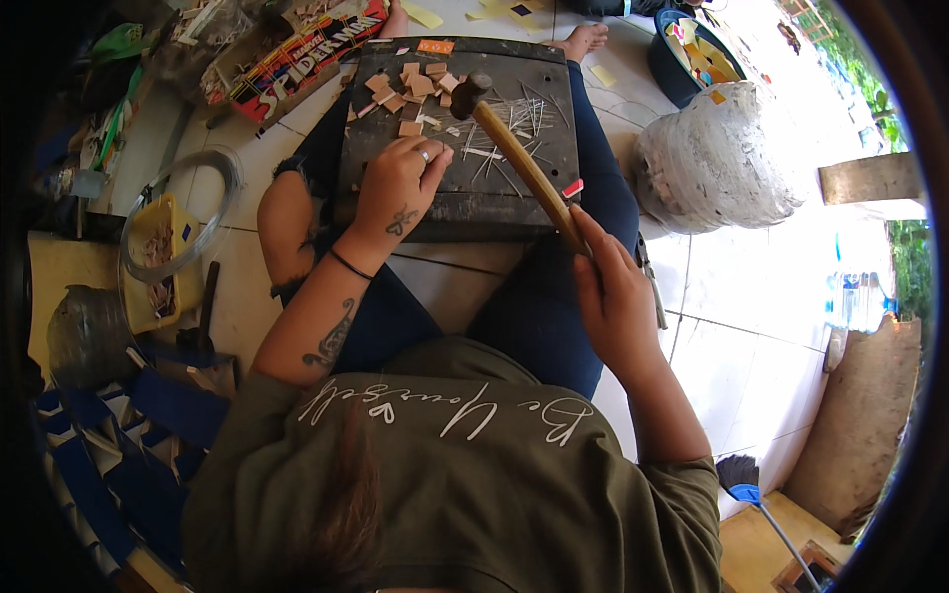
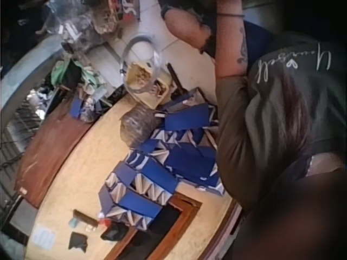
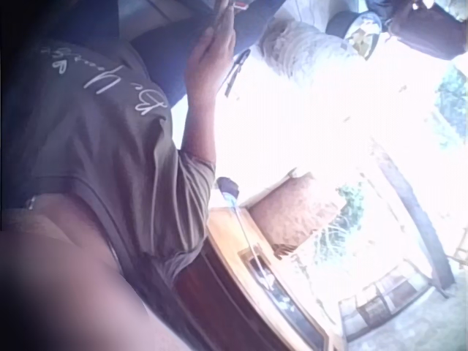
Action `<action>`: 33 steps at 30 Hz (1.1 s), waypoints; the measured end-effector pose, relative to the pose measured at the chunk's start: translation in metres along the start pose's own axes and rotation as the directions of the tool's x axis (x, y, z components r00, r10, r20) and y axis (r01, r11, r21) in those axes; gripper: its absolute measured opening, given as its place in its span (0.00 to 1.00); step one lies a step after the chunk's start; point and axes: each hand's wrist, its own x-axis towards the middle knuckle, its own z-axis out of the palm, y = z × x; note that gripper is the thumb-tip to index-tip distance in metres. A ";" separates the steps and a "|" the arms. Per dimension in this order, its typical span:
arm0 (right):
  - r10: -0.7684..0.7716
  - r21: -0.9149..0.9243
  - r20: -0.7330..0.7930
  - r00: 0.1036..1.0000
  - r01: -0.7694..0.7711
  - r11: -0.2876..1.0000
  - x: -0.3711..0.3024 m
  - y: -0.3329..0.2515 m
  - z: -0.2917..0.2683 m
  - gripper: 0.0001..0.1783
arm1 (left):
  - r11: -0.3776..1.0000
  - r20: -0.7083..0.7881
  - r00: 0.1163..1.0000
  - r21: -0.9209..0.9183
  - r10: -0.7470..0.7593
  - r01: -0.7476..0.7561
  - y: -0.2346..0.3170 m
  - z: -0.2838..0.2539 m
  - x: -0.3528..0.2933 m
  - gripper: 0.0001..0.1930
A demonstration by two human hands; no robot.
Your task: The person sits on the floor and repeatedly hammers nails into small wooden blocks placed on a dark work surface. They pick up each block, position a nail, and strike it with a hammer, then set the block aside.
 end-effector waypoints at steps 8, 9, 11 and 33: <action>-0.050 -0.126 0.039 0.998 0.054 0.991 -0.009 -0.013 -0.010 0.29 | 0.998 -0.040 0.998 0.050 0.044 -0.042 0.001 0.006 -0.003 0.05; -0.058 -0.119 0.023 0.998 0.060 0.991 -0.009 -0.012 -0.010 0.29 | 0.996 -0.058 0.996 0.055 0.071 -0.068 0.000 0.007 -0.002 0.05; -0.075 -0.130 -0.014 0.997 0.073 0.989 -0.009 -0.012 -0.011 0.29 | 0.994 -0.080 0.992 0.059 0.098 -0.093 0.000 0.008 -0.002 0.05; 0.072 0.087 -0.060 0.996 -0.066 0.994 -0.007 -0.002 -0.009 0.22 | 0.959 -0.013 0.995 0.269 0.097 -0.090 0.004 -0.015 -0.003 0.06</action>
